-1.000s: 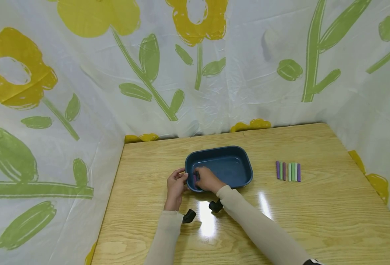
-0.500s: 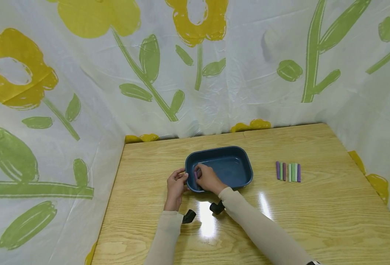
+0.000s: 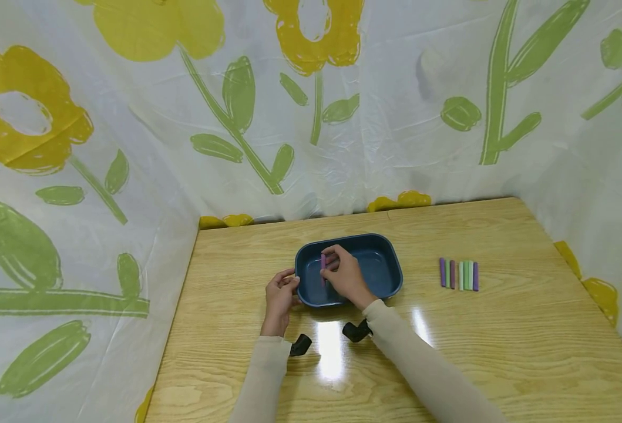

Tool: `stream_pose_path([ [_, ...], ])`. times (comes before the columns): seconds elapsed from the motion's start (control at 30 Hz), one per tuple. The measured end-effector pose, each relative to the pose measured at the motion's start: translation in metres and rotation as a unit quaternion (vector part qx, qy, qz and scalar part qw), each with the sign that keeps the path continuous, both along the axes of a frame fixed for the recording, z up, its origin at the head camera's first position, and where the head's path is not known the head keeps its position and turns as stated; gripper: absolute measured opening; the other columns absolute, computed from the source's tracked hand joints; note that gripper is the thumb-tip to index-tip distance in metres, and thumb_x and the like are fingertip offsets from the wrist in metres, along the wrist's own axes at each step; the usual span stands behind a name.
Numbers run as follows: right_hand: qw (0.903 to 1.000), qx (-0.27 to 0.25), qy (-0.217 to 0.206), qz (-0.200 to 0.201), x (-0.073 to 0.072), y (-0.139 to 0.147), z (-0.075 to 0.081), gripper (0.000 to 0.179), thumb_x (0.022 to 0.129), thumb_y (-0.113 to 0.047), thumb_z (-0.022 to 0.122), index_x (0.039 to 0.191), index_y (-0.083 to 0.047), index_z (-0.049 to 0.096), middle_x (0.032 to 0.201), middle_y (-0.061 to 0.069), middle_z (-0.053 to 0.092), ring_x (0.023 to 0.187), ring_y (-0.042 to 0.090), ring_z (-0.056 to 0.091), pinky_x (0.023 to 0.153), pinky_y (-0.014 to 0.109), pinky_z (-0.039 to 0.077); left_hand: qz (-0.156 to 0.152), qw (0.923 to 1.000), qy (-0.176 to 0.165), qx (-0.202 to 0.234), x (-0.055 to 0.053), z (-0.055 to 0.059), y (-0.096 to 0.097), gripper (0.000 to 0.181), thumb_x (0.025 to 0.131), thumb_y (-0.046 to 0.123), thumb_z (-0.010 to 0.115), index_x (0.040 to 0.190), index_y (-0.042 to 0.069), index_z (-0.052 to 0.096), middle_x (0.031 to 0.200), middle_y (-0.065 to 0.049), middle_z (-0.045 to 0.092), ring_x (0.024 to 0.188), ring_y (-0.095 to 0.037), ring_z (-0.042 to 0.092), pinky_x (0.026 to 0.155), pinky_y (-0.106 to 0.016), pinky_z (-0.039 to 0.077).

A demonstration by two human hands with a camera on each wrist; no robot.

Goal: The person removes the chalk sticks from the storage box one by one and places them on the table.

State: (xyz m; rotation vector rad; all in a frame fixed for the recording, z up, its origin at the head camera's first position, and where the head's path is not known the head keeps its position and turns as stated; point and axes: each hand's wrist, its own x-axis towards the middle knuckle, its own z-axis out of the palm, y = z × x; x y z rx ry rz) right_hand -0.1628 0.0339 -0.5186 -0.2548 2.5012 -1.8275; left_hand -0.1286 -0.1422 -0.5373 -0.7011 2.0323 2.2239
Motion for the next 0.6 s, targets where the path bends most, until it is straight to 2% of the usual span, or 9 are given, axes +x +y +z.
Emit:
stream_pose_path([
  [0.2, 0.9997, -0.016, -0.007, -0.016, 0.001, 0.024, 0.004, 0.042, 0.089, 0.01, 0.076, 0.129, 0.003, 0.064, 0.108, 0.02, 0.068, 0.09, 0.032, 0.073, 0.07, 0.036, 0.057, 0.001, 1.0, 0.003, 0.002, 0.001, 0.0, 0.0, 0.03, 0.103, 0.004, 0.065, 0.132, -0.002, 0.064, 0.095, -0.004, 0.058, 0.069, -0.011, 0.06, 0.053, -0.023, 0.052],
  [0.5, 0.9992, -0.001, 0.017, -0.037, 0.001, 0.063, 0.003, 0.042, 0.091, 0.009, 0.075, 0.132, 0.005, 0.063, 0.111, 0.023, 0.069, 0.091, 0.035, 0.073, 0.072, 0.031, 0.055, -0.002, 1.0, 0.005, 0.006, 0.001, 0.001, -0.001, 0.032, 0.103, 0.005, 0.065, 0.134, -0.003, 0.063, 0.096, -0.004, 0.057, 0.07, -0.013, 0.061, 0.053, -0.023, 0.052],
  [0.53, 0.999, 0.0, 0.018, -0.041, 0.002, 0.068, 0.004, 0.042, 0.092, 0.009, 0.075, 0.132, 0.005, 0.062, 0.112, 0.023, 0.069, 0.092, 0.035, 0.073, 0.072, 0.031, 0.055, -0.006, 1.0, 0.003, 0.006, 0.003, 0.006, 0.0, 0.033, 0.103, 0.004, 0.064, 0.135, -0.004, 0.062, 0.096, -0.004, 0.058, 0.071, -0.014, 0.061, 0.054, -0.024, 0.053],
  [0.6, 0.9986, -0.006, 0.019, -0.048, 0.003, 0.077, 0.004, 0.042, 0.093, 0.008, 0.074, 0.133, 0.005, 0.062, 0.113, 0.025, 0.068, 0.093, 0.037, 0.072, 0.072, 0.028, 0.054, -0.009, 1.0, -0.002, 0.004, 0.003, 0.006, 0.0, 0.034, 0.104, 0.005, 0.064, 0.136, -0.004, 0.061, 0.097, -0.004, 0.058, 0.072, -0.015, 0.062, 0.054, -0.024, 0.053],
])
